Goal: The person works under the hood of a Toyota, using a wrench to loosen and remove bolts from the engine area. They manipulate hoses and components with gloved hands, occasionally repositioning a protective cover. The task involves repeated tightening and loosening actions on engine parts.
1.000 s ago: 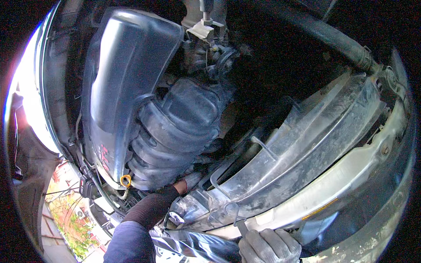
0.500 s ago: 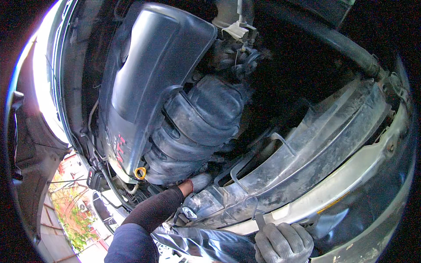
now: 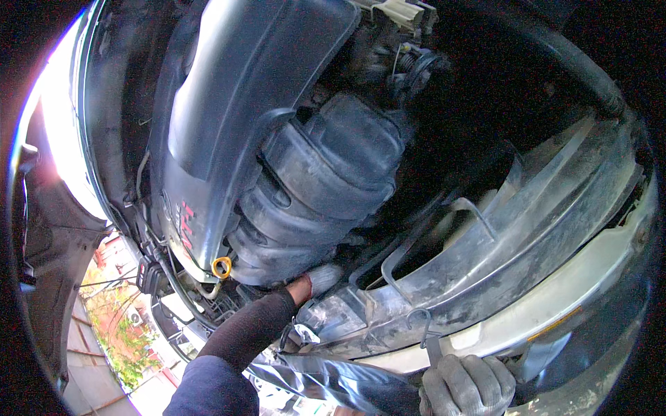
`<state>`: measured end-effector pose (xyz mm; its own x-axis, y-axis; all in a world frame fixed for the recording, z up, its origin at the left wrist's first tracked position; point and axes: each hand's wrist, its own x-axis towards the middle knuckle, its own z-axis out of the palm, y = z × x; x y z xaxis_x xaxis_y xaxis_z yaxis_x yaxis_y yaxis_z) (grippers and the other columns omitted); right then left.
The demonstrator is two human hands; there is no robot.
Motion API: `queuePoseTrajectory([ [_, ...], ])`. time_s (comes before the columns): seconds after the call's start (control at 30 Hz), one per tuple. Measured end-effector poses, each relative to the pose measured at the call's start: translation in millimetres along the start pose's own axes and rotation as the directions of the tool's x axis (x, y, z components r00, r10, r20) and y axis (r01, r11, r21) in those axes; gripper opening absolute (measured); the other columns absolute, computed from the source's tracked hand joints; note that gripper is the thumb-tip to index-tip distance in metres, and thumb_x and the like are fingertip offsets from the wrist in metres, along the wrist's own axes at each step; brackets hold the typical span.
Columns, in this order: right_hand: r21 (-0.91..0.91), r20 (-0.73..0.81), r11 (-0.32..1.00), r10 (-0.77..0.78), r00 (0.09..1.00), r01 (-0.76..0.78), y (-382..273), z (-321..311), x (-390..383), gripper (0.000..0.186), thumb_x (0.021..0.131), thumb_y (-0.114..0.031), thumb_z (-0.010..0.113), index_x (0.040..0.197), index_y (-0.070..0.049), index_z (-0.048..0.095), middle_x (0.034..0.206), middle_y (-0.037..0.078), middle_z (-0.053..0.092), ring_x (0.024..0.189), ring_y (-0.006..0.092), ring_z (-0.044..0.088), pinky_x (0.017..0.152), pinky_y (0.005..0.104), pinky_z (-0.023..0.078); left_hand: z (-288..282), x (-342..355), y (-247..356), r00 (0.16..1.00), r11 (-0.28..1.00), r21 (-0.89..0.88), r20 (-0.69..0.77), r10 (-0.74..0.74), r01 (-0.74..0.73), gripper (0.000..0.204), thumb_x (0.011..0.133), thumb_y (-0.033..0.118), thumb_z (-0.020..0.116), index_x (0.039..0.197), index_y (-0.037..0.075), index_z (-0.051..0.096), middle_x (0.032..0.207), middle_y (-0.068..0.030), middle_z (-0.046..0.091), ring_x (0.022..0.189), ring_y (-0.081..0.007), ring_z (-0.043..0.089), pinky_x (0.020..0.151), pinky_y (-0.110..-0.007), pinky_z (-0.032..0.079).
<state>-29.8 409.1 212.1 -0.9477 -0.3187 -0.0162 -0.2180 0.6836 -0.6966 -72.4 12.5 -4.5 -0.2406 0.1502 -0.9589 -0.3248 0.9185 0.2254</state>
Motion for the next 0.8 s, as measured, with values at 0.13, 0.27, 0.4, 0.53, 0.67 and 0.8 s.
queuePoseTrajectory([
  [0.13, -0.026, -0.03, 1.0, -0.019, 0.999, 0.018, -1.3, 0.3, -3.6, 0.03, 0.089, -0.022, 0.074, 0.116, -0.01, 0.074, 0.122, 0.01, 0.07, 0.104, 0.0321, 0.068, 0.089, 0.0479, 0.056, 11.1, 19.0, -16.1, 0.997, 0.996, 0.091, -0.076, -0.009, 0.016, 0.035, 0.109, 0.017, 0.045, 0.123, -0.002, 0.07, 0.118, -0.0198, 0.072, 0.1, -0.0261, 0.064, 0.097, -0.039, 0.051],
  [0.27, -0.088, -0.063, 0.996, -0.029, 0.998, 0.023, -2.4, 4.2, -6.5, 0.031, 0.089, -0.025, 0.071, 0.116, -0.011, 0.072, 0.123, 0.01, 0.069, 0.109, 0.0306, 0.066, 0.093, 0.0496, 0.053, 13.7, 9.7, -12.0, 0.954, 0.934, -0.217, -0.167, 0.25, -0.283, 0.041, 0.114, 0.026, 0.043, 0.134, 0.001, 0.068, 0.134, -0.0124, 0.07, 0.116, -0.0197, 0.062, 0.11, -0.033, 0.045],
  [0.4, -0.137, -0.054, 0.991, -0.022, 0.998, 0.014, -6.0, 9.3, -12.9, 0.03, 0.084, -0.019, 0.069, 0.112, -0.007, 0.068, 0.119, 0.013, 0.067, 0.108, 0.038, 0.063, 0.097, 0.0549, 0.049, -29.4, -78.1, 9.6, 0.979, 0.925, -0.344, 0.06, 0.193, -0.162, 0.045, 0.116, 0.032, 0.043, 0.143, 0.004, 0.064, 0.143, -0.0094, 0.066, 0.126, -0.0179, 0.059, 0.117, -0.03, 0.039],
  [0.53, -0.222, -0.114, 0.974, -0.066, 0.991, 0.039, -4.6, 12.0, -26.9, 0.03, 0.088, -0.025, 0.069, 0.114, -0.009, 0.067, 0.127, 0.011, 0.065, 0.115, 0.0388, 0.061, 0.103, 0.0577, 0.047, -68.0, -195.1, 28.5, 0.966, 0.742, -0.618, -0.186, 0.182, -0.259, 0.046, 0.111, 0.034, 0.053, 0.141, 0.003, 0.066, 0.142, -0.0096, 0.068, 0.13, -0.0173, 0.059, 0.113, -0.031, 0.043],
  [0.67, -0.311, -0.234, 0.947, -0.158, 0.959, 0.08, -7.7, 12.4, -37.6, 0.025, 0.099, -0.024, 0.059, 0.115, -0.006, 0.067, 0.126, 0.018, 0.066, 0.121, 0.0428, 0.061, 0.107, 0.0626, 0.045, -63.5, -267.2, 9.5, 0.846, 0.678, -0.667, -0.519, -0.127, -0.308, 0.039, 0.109, 0.025, 0.056, 0.133, -0.003, 0.07, 0.13, -0.0127, 0.073, 0.117, -0.0185, 0.067, 0.107, -0.033, 0.049],
  [0.8, -0.365, -0.292, 0.925, -0.219, 0.931, 0.103, -40.3, 18.7, -19.9, 0.026, 0.097, -0.019, 0.061, 0.115, -0.002, 0.068, 0.119, 0.021, 0.069, 0.111, 0.046, 0.065, 0.099, 0.0607, 0.05, -33.3, -283.7, -18.0, 0.679, 0.737, -0.569, -0.704, -0.208, -0.364, 0.037, 0.104, 0.021, 0.061, 0.13, -0.003, 0.07, 0.127, -0.0163, 0.073, 0.115, -0.0239, 0.069, 0.104, -0.033, 0.051],
])
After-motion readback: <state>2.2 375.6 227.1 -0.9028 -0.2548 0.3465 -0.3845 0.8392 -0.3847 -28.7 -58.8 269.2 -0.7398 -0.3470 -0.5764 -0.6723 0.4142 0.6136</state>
